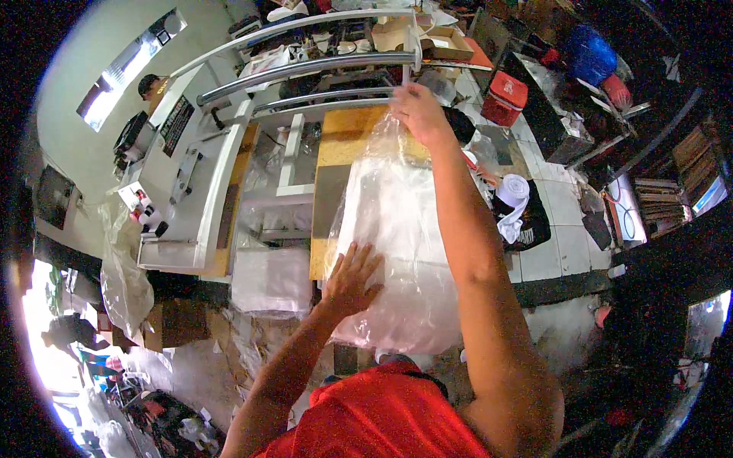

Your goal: The person places a white bag onto a print bed, operates the print head, removes the bag, and then stacks it with other printed bags before beginning to pack them into a clear plastic wrap.

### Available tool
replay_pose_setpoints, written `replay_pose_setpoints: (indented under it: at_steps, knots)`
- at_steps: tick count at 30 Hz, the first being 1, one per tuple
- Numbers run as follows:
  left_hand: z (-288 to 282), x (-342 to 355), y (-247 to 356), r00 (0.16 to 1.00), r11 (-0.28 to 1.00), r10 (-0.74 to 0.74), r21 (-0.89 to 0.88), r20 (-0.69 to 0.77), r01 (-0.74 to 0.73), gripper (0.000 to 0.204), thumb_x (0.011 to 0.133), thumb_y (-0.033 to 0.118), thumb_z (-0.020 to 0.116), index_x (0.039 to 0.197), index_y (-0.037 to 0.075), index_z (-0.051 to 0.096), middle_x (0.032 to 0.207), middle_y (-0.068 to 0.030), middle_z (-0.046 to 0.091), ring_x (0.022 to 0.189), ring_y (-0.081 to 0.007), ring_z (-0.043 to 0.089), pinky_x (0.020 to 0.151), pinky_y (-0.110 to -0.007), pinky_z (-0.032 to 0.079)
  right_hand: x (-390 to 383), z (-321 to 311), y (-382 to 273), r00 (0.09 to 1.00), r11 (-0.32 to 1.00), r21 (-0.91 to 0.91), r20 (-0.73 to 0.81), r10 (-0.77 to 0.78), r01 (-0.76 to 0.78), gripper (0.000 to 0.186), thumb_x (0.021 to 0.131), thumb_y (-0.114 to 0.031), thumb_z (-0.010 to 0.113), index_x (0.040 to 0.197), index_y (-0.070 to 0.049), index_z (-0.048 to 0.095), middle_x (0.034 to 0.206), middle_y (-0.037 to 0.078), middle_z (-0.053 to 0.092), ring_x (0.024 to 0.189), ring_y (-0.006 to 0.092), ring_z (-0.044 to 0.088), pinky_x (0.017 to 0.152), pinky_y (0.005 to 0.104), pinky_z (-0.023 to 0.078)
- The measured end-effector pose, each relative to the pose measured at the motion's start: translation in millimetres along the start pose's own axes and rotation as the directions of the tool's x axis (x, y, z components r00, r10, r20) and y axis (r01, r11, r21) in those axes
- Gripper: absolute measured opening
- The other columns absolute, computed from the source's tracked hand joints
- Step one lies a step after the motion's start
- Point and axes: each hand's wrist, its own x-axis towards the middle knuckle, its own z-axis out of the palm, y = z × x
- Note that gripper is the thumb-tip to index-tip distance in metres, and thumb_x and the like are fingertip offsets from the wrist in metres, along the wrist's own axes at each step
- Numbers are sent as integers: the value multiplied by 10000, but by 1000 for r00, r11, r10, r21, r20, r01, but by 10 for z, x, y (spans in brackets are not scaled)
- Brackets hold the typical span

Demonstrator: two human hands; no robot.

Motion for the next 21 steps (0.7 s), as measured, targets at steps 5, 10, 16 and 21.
replay_pose_setpoints:
  at_steps: [5, 10, 16, 21]
  knots:
    - [35, 9, -61, 998, 999, -52, -16, 29, 52, 595, 862, 331, 654, 1395, 132, 480, 1520, -167, 347, 1415, -428, 267, 1119, -562, 288, -690, 89, 61, 960, 325, -904, 253, -117, 278, 905, 739, -521, 792, 1356, 23, 415, 1337, 220, 522, 1213, 314, 536, 1007, 385, 430]
    - [3, 78, 17, 999, 998, -31, -51, 18, 32, 586, 858, 309, 660, 1390, 133, 490, 1518, -164, 352, 1414, -421, 274, 1118, -563, 289, -1023, -558, 614, 951, 50, -994, 105, 290, 95, 438, 826, -378, 722, 1013, 3, 619, 1036, 254, 667, 996, 315, 661, 860, 442, 500]
    - [7, 89, 10, 999, 999, -43, -27, 28, 44, 592, 850, 296, 670, 1393, 142, 490, 1510, -161, 363, 1411, -411, 287, 1115, -562, 298, -57, -747, -405, 953, 595, -785, -286, -99, -173, 275, 850, -260, 690, 875, 4, 619, 1014, 239, 669, 979, 273, 651, 845, 429, 483]
    - [-3, 75, -41, 995, 996, -88, -19, 48, 89, 590, 852, 285, 669, 1397, 150, 488, 1506, -164, 368, 1412, -407, 288, 1120, -553, 295, -655, -413, -18, 797, -87, -963, 260, -546, 255, 498, 787, -290, 771, 1116, 7, 545, 1153, 190, 624, 1053, 337, 614, 931, 397, 471]
